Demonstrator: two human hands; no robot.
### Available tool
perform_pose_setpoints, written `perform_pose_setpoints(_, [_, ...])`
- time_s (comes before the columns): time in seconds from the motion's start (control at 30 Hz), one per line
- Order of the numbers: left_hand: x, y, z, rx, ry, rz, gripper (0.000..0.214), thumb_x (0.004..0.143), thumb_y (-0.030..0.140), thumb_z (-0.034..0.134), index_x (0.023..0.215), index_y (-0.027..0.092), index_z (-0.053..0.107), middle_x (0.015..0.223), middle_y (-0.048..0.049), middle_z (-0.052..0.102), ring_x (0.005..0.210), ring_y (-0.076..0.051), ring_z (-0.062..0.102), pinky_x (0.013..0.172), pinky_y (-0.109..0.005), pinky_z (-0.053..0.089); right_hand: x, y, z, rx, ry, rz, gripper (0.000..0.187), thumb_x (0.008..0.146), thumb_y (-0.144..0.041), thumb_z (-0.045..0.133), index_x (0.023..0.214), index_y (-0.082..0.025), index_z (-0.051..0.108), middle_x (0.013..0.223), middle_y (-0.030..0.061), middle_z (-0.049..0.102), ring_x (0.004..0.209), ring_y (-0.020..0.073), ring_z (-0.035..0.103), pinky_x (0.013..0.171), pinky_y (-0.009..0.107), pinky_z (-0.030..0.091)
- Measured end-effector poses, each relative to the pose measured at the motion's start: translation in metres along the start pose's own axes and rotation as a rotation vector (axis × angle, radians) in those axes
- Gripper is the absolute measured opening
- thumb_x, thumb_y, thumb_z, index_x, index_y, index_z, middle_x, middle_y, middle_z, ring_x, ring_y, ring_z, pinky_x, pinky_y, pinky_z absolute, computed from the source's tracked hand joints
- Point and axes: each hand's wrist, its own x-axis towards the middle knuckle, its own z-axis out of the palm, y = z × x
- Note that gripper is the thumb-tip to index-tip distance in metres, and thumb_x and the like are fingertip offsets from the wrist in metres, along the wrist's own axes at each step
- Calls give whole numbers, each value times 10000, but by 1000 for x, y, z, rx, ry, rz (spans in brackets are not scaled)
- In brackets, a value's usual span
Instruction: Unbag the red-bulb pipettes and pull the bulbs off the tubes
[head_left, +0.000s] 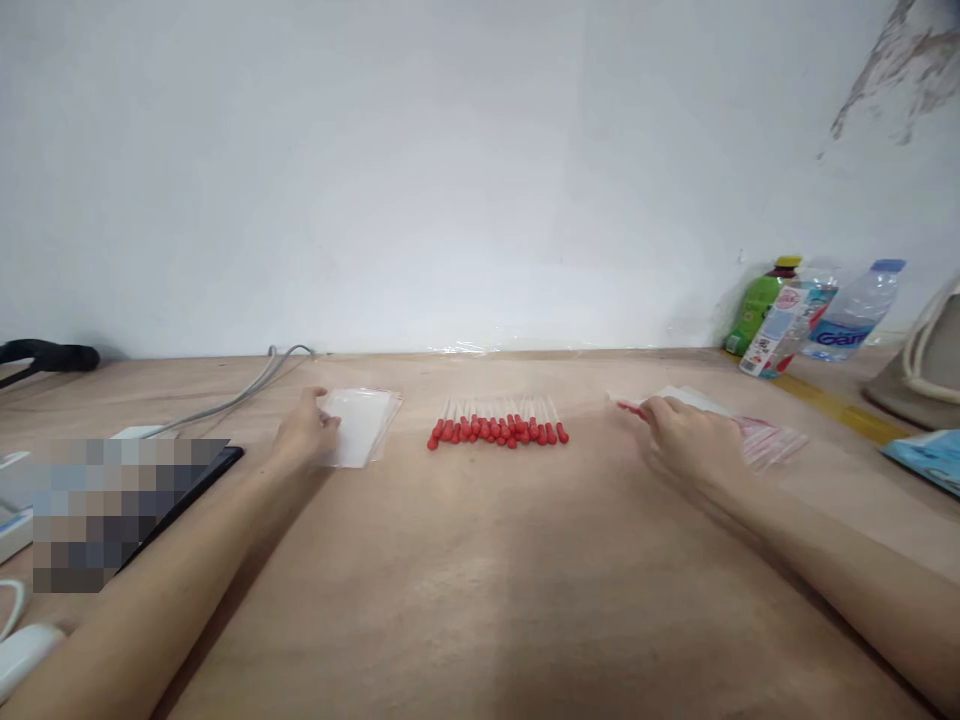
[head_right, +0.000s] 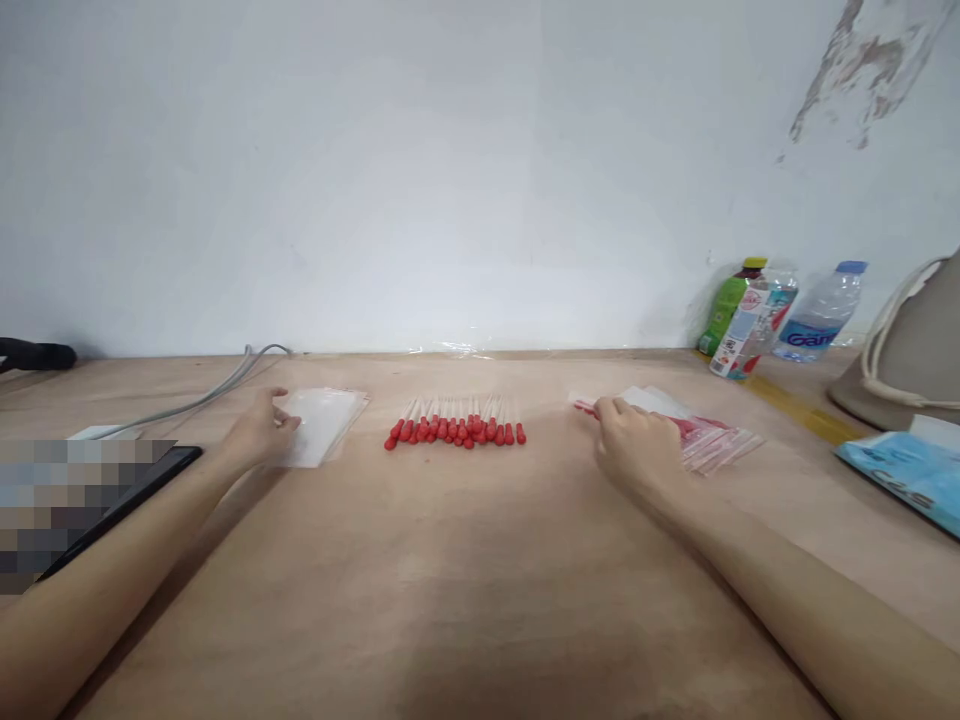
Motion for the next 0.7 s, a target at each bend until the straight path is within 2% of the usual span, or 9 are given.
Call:
perform_pose_setpoints(0.1, [-3, -8, 7, 119, 41, 17, 527, 709, 274, 549, 1190, 148, 374, 955, -105, 565, 964, -288, 528, 779, -365, 408, 6, 8, -5, 84, 240, 171, 264, 864, -288, 362, 900, -147, 582, 829, 126, 639, 624, 197, 561, 485, 267, 221])
perform_pose_setpoints(0.2, [-9, -1, 5, 184, 245, 89, 509, 690, 303, 574, 1157, 159, 431, 1081, -137, 508, 1070, -324, 446, 851, -409, 373, 14, 14, -24, 307, 430, 294, 293, 875, -334, 350, 941, -147, 565, 861, 130, 627, 679, 213, 564, 511, 279, 310])
perform_pose_setpoints(0.27, [-14, 9, 2, 167, 393, 166, 470, 703, 320, 570, 1136, 171, 460, 1102, -132, 492, 1080, -323, 427, 877, -425, 354, 15, 10, -40, 597, 460, 325, 270, 854, -384, 398, 936, -172, 543, 805, 89, 613, 619, 179, 554, 504, 277, 364])
perform_pose_setpoints(0.3, [-17, 16, 1, 139, 457, 218, 443, 718, 327, 560, 1124, 173, 471, 1108, -127, 489, 1078, -315, 427, 890, -427, 344, 14, 5, -47, 782, 432, 335, 263, 830, -418, 441, 918, -188, 534, 757, 55, 601, 552, 148, 535, 477, 265, 378])
perform_pose_setpoints(0.4, [-28, 38, -1, 10, 568, 415, 361, 766, 333, 522, 1082, 162, 489, 1117, -120, 490, 1074, -284, 435, 928, -425, 319, 2, -27, -59, 1356, 111, 339, 332, 746, -509, 530, 838, -190, 515, 571, -25, 535, 388, 93, 448, 368, 231, 380])
perform_pose_setpoints(0.5, [-50, 67, -5, -149, 558, 610, 273, 807, 311, 484, 1032, 156, 498, 1074, -114, 518, 1048, -253, 461, 928, -418, 331, -22, -72, -58, 1692, -308, 325, 370, 689, -526, 595, 785, -178, 512, 628, -9, 579, 474, 91, 512, 404, 208, 414])
perform_pose_setpoints(0.6, [-86, 98, -13, -316, 379, 786, 171, 843, 257, 445, 978, 177, 510, 1040, -86, 536, 1021, -213, 488, 906, -387, 376, -43, -110, -50, 1925, -613, 365, 409, 660, -565, 603, 749, -187, 472, 534, -49, 538, 390, 80, 469, 384, 225, 419])
perform_pose_setpoints(0.63, [-101, 107, -16, -367, 273, 847, 154, 851, 241, 437, 969, 177, 513, 1019, -79, 543, 1007, -196, 499, 897, -365, 394, -47, -118, -48, 1951, -678, 364, 399, 682, -560, 587, 746, -183, 473, 541, -44, 548, 402, 86, 483, 403, 234, 429])
perform_pose_setpoints(0.7, [-129, 121, -20, -417, -10, 971, 151, 859, 231, 442, 978, 183, 522, 1021, -68, 551, 985, -169, 519, 868, -314, 428, -50, -128, -46, 1977, -720, 391, 386, 667, -526, 622, 756, -168, 509, 597, -26, 584, 482, 100, 536, 478, 248, 462])
